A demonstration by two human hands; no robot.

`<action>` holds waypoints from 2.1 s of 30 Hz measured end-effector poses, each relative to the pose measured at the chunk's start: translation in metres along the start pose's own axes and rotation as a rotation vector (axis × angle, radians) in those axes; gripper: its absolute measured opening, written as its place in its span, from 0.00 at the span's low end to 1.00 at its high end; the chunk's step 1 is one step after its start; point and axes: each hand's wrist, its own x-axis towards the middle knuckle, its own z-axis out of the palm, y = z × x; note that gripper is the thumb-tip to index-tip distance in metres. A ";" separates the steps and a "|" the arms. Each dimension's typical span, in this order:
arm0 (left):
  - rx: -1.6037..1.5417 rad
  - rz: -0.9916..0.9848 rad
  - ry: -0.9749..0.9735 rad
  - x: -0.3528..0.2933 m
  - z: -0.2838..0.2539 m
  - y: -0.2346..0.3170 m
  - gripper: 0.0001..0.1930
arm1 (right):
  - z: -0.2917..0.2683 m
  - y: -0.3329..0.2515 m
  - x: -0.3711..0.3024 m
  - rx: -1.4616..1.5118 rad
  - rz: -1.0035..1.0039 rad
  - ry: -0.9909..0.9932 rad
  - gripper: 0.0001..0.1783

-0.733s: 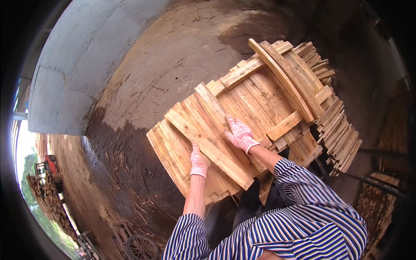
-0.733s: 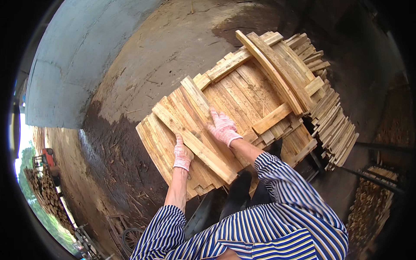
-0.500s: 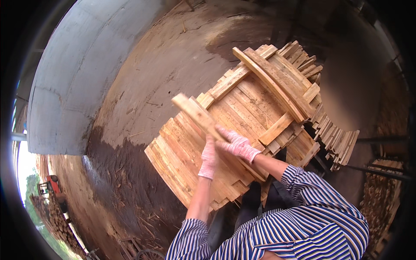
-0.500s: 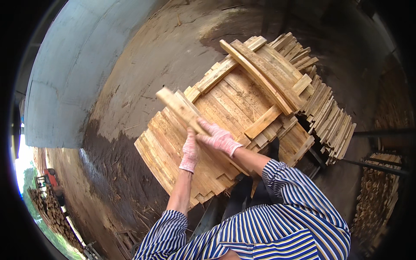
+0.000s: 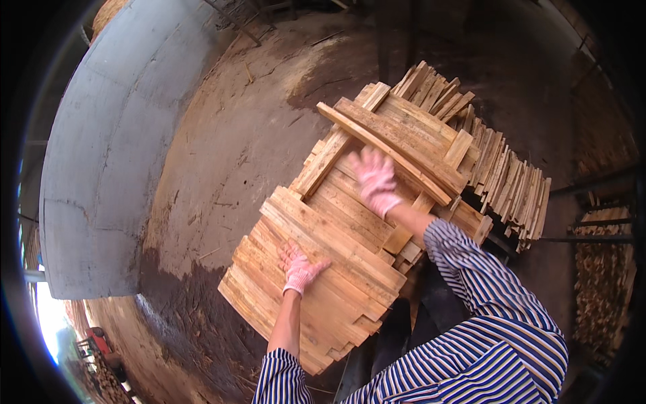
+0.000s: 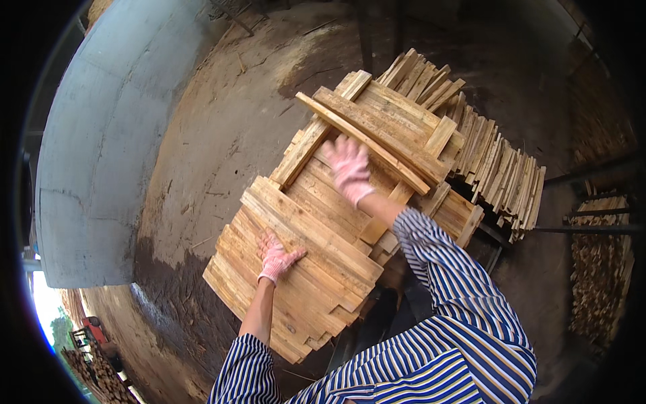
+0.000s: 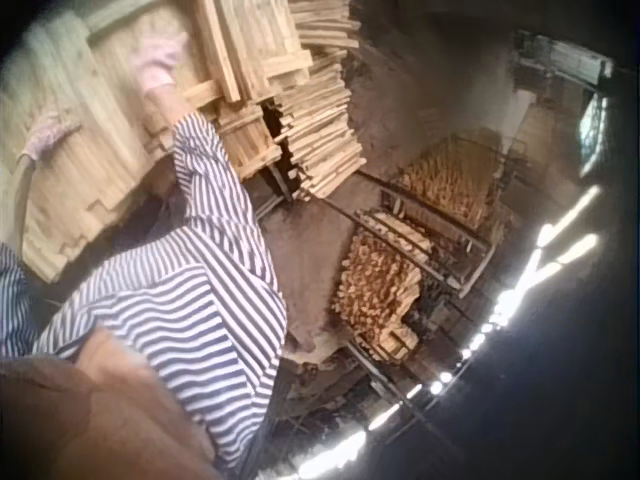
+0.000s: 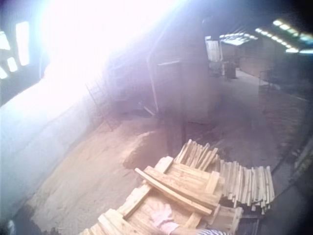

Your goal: The person repeatedly picks up small wooden planks from a large pile and stacks them onto a wooden pallet. They arrange the planks in neat rows, building up the stack layer by layer.

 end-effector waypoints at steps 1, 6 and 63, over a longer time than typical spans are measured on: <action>0.019 -0.002 -0.001 0.003 0.001 0.001 0.75 | 0.010 0.029 0.022 -0.154 0.052 0.065 0.33; 0.072 0.056 -0.016 0.022 0.014 0.007 0.76 | 0.030 0.131 0.061 -0.222 -0.087 -0.028 0.29; 0.211 0.297 0.481 0.007 0.072 0.065 0.53 | 0.027 0.235 -0.323 0.896 0.921 0.002 0.32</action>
